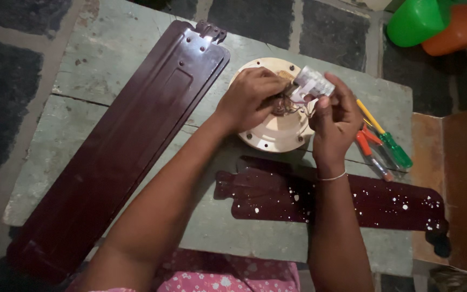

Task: The person uses a screwdriver to adjust components inside a ceiling fan motor housing, then handles a small white cylindrical part and wires. The person continues to manipulate the internal wiring and components of the motor housing.

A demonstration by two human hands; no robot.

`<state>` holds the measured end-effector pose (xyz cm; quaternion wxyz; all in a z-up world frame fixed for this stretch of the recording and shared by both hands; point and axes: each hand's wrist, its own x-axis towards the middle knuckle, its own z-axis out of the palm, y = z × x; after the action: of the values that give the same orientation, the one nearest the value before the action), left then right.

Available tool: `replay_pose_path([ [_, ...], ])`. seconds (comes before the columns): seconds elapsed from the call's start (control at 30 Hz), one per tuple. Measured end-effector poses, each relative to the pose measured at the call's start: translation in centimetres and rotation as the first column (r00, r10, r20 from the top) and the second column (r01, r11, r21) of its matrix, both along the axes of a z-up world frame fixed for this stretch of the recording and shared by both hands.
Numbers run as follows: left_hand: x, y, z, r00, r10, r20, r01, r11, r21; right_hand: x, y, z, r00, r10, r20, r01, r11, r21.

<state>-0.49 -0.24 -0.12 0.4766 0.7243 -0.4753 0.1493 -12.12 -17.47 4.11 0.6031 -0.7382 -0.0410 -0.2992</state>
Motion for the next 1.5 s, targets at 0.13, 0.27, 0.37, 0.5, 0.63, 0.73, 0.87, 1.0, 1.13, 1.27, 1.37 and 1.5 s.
replay_pose_path([
  [0.13,0.6,0.2,-0.2,0.99,-0.042,-0.133,0.042,0.999,-0.008,0.6,-0.2,-0.7,1.0,0.006,0.001,-0.006,0.989,0.149],
  [0.27,1.3,0.3,-0.4,0.945,-0.138,-0.297,0.106,0.987,-0.12,1.0,-0.3,-1.5,0.999,-0.037,-0.003,0.036,0.976,0.215],
  [0.37,1.5,0.2,-0.9,0.924,-0.154,-0.351,0.098,0.98,-0.171,1.3,-0.6,-1.6,0.998,-0.049,-0.034,0.057,0.955,0.292],
  [0.5,1.3,-0.5,-1.2,0.912,-0.132,-0.388,0.057,0.978,-0.2,1.5,-0.9,-1.5,0.998,-0.019,-0.063,0.041,0.932,0.359],
  [0.63,1.2,-0.3,-0.9,0.922,-0.103,-0.374,0.043,0.985,-0.167,1.6,-0.8,-1.4,0.993,-0.077,-0.092,0.099,0.959,0.264],
  [0.73,0.9,-0.1,-0.3,0.922,-0.056,-0.383,0.003,0.991,-0.136,1.7,-0.7,-1.3,0.992,-0.075,-0.101,0.101,0.953,0.286],
  [0.87,0.4,-0.1,0.4,0.949,-0.001,-0.315,-0.037,0.993,-0.113,1.8,-0.8,-1.4,0.99,-0.069,-0.125,0.108,0.936,0.336],
  [1.0,0.4,-0.4,0.7,0.981,0.077,-0.181,-0.078,0.997,0.0,2.0,-0.8,-1.6,0.994,-0.056,-0.093,0.088,0.923,0.375],
  [1.13,0.5,-0.2,0.5,0.988,0.08,-0.135,-0.092,0.993,-0.08,2.0,-1.0,-1.7,0.996,-0.023,-0.083,0.056,0.905,0.421],
  [1.27,0.5,-0.4,0.2,0.981,0.083,-0.178,-0.096,0.993,-0.068,2.0,-1.0,-1.7,0.993,-0.049,-0.11,0.085,0.931,0.354],
  [1.37,0.8,-0.7,0.1,0.985,0.068,-0.16,-0.074,0.997,-0.034,2.0,-1.0,-1.7,0.995,-0.039,-0.091,0.068,0.936,0.346],
  [1.5,1.1,-0.6,0.1,0.999,-0.003,-0.051,-0.004,0.992,-0.123,2.0,-1.1,-1.8,0.996,-0.039,-0.082,0.064,0.94,0.334],
])
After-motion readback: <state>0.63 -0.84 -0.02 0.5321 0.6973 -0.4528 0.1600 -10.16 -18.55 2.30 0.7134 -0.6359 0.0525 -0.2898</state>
